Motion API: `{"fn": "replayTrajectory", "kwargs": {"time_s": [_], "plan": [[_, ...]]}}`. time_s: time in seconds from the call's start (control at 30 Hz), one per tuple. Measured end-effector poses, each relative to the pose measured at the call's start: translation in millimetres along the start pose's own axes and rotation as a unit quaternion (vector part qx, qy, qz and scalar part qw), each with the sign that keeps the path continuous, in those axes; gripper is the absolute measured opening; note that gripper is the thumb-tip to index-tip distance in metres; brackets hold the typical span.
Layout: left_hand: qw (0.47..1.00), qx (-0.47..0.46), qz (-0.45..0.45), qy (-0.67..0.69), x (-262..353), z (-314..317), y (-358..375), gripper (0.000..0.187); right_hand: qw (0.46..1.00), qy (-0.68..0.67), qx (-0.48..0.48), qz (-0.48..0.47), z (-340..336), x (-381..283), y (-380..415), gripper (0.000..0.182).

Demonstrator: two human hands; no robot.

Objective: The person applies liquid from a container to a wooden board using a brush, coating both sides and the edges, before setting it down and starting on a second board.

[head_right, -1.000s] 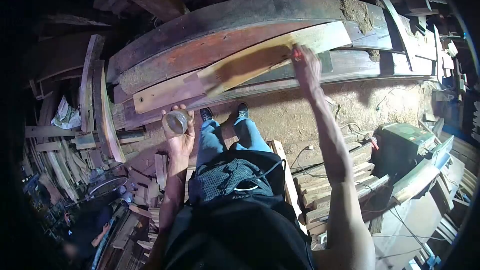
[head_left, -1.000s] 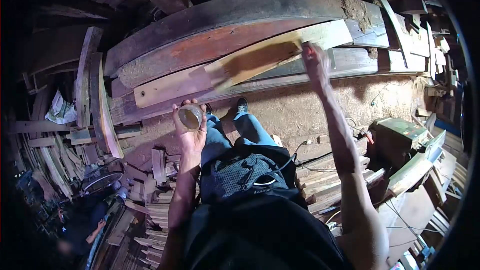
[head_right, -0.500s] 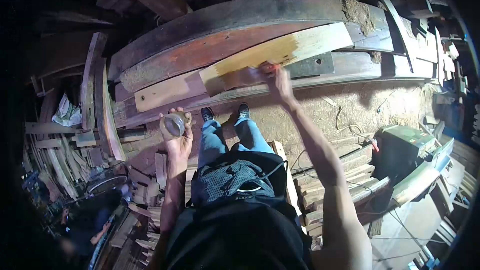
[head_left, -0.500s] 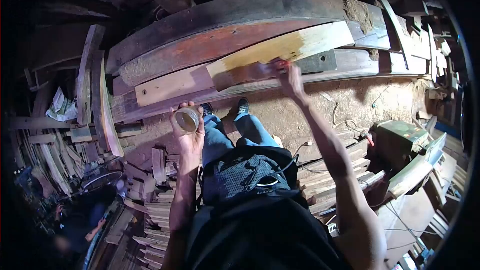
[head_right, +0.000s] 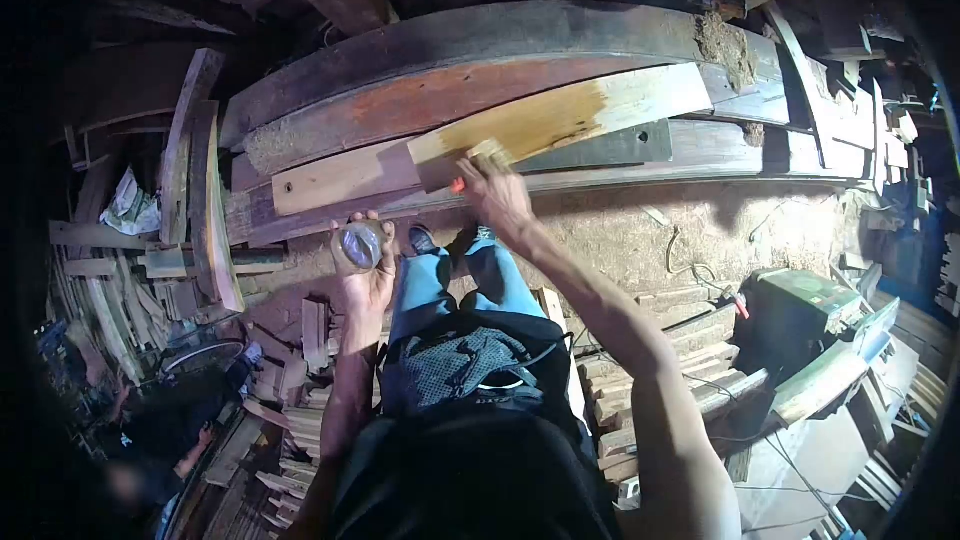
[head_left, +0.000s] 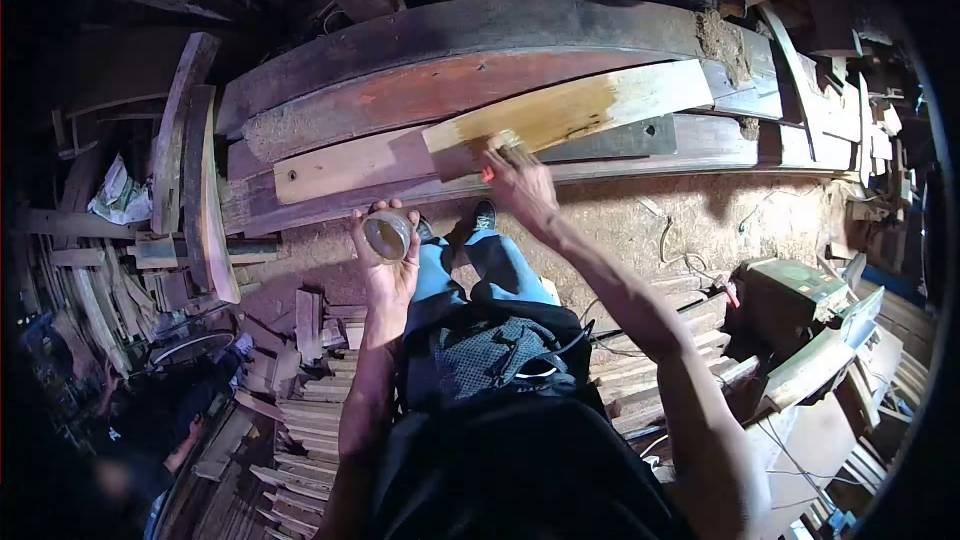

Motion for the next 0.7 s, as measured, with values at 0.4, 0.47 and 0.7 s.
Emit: {"fn": "replayTrajectory", "kwargs": {"time_s": [0.4, 0.47, 0.7], "plan": [[1.0, 0.014, 0.017, 0.01, 29, 6, 14, 0.041, 0.932, -0.294, 0.069, 0.203, -7, 39, -26, 0.009], [1.0, 0.017, 0.011, 0.02, 35, 5, 19, 0.041, 0.942, -0.248, 0.167, 0.152, -34, 65, -24, 0.007], [0.999, 0.027, 0.02, 0.0, 61, -19, 35, 0.04, 0.985, 0.081, 0.107, 0.11, -45, 47, -30, 0.012]]}}
Point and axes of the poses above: each hand's wrist, its own y-axis away from the middle knuckle, its own z-axis out of the palm, x = y × z, the point moved 2 cm from there along -y, towards the middle knuckle
